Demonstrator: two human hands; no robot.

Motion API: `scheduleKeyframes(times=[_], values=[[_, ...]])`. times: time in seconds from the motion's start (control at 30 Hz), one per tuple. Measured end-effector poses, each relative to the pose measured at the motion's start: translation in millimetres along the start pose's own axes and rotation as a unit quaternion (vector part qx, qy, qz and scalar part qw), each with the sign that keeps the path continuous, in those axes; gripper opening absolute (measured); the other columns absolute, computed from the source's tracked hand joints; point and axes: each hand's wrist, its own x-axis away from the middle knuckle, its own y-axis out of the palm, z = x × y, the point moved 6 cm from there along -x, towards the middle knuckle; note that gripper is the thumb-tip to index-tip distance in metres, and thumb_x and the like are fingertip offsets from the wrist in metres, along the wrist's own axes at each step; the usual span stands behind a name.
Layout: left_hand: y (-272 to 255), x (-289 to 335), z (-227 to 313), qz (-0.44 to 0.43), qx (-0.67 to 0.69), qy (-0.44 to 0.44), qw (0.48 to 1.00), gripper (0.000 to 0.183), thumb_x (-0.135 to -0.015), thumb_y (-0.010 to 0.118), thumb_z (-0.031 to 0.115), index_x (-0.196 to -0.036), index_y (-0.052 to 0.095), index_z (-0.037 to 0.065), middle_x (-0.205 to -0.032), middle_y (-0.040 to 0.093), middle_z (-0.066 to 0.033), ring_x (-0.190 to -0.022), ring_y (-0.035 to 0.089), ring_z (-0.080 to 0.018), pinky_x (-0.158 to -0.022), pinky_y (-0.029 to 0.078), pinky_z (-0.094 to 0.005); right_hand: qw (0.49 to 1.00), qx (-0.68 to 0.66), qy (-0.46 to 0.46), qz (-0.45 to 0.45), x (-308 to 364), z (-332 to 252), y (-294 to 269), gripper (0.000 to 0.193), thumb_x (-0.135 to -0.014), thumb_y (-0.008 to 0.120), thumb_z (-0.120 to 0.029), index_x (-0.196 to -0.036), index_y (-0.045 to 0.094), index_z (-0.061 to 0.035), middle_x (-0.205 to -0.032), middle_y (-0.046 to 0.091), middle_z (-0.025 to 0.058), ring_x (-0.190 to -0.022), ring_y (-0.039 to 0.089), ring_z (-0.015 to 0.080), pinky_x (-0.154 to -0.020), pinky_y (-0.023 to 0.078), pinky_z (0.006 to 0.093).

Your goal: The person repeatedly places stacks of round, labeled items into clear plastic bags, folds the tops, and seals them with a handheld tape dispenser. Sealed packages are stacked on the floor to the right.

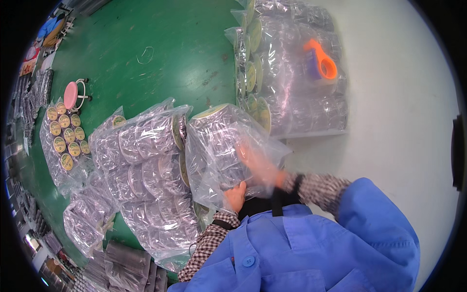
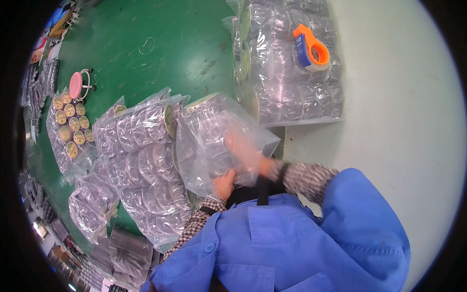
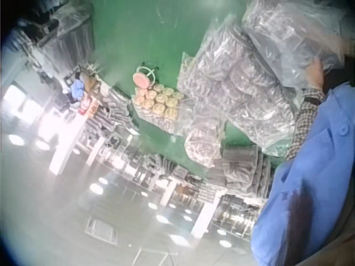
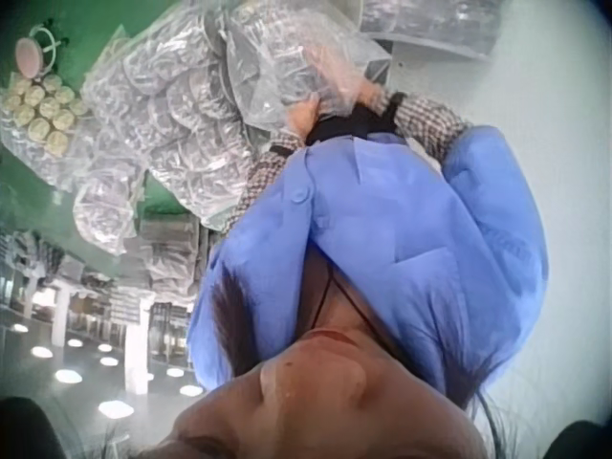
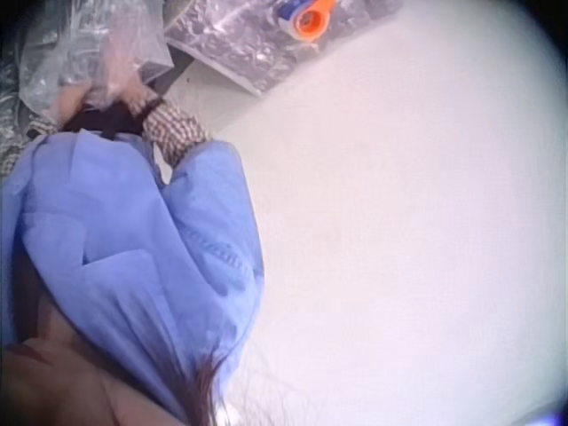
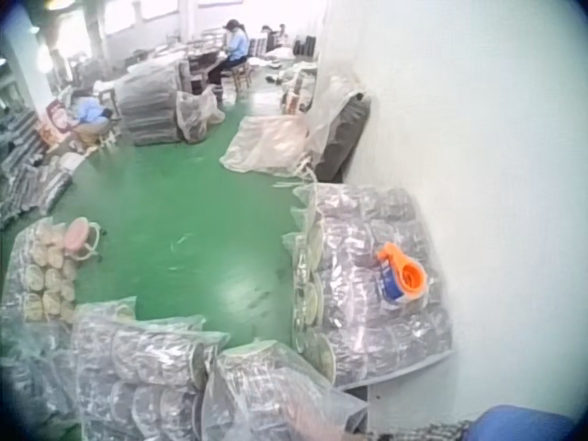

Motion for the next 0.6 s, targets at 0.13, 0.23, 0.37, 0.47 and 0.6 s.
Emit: scheduleKeyframes(times=[0.13, 0.23, 0.37, 0.47, 0.6], values=[[0.9, 7.0, 10.2, -0.025, -0.077, 0.033, 0.996, 0.007, -0.085, 0.054, 0.014, -0.092, 0.052, 0.013, -0.071, 0.064, -0.0145, -0.061, 0.065, -0.0345, -0.052, 0.05, -0.0457, 0.941, -0.293, 0.142, -0.097, 16.2, 71.6, 8.1, 0.044, -0.098, 0.045, -0.018, -0.136, 0.04, 0.0014, -0.142, 0.041, 0.0225, -0.121, 0.05, 0.03, -0.1, 0.04, 0.0387], [0.9, 3.0, 6.4, -0.038, -0.116, 0.071, 0.99, 0.005, -0.089, 0.049, 0.014, -0.091, 0.05, 0.011, -0.068, 0.063, -0.0137, -0.06, 0.066, -0.0333, -0.052, 0.052, -0.0438, 0.74, -0.633, 0.227, -0.002, 42.0, 67.5, -40.1, 0.04, -0.1, 0.044, -0.021, -0.133, 0.044, 0.0013, -0.139, 0.047, 0.0196, -0.122, 0.049, 0.0271, -0.103, 0.037, 0.0411], [13.3, 2.2, 3.3, -0.067, -0.192, 0.047, 0.978, 0.008, -0.09, 0.049, 0.016, -0.088, 0.051, 0.008, -0.066, 0.061, -0.0103, -0.059, 0.064, -0.032, -0.054, 0.052, -0.0425, 0.712, -0.609, 0.35, -0.002, 85.3, 45.1, -144.1, 0.047, -0.102, 0.042, -0.028, -0.14, 0.037, -0.0008, -0.148, 0.037, 0.0152, -0.134, 0.039, 0.0245, -0.113, 0.029, 0.0441], [7.9, 3.0, 18.3, -0.171, -0.179, 0.041, 0.968, 0.015, -0.093, 0.048, 0.017, -0.099, 0.055, 0.005, -0.079, 0.067, -0.014, -0.078, 0.069, -0.0325, -0.065, 0.055, -0.0398, 0.873, -0.44, 0.165, -0.129, 54.8, -34.9, -161.4, 0.059, -0.1, 0.043, -0.038, -0.144, 0.033, 0.0016, -0.156, 0.022, 0.0159, -0.143, 0.025, 0.0272, -0.116, 0.022, 0.0449], [-11.5, 32.4, 36.2, -0.275, -0.006, 0.153, 0.949, 0.026, -0.093, 0.051, 0.017, -0.113, 0.057, 0.002, -0.094, 0.068, -0.0164, -0.095, 0.065, -0.0297, -0.078, 0.052, -0.0379, 0.976, -0.213, 0.013, 0.047, 41.8, -73.5, -2.0, 0.074, -0.09, 0.055, -0.045, -0.146, 0.034, -0.0014, -0.158, 0.02, 0.0136, -0.146, 0.018, 0.0282, -0.118, 0.016, 0.0449]])
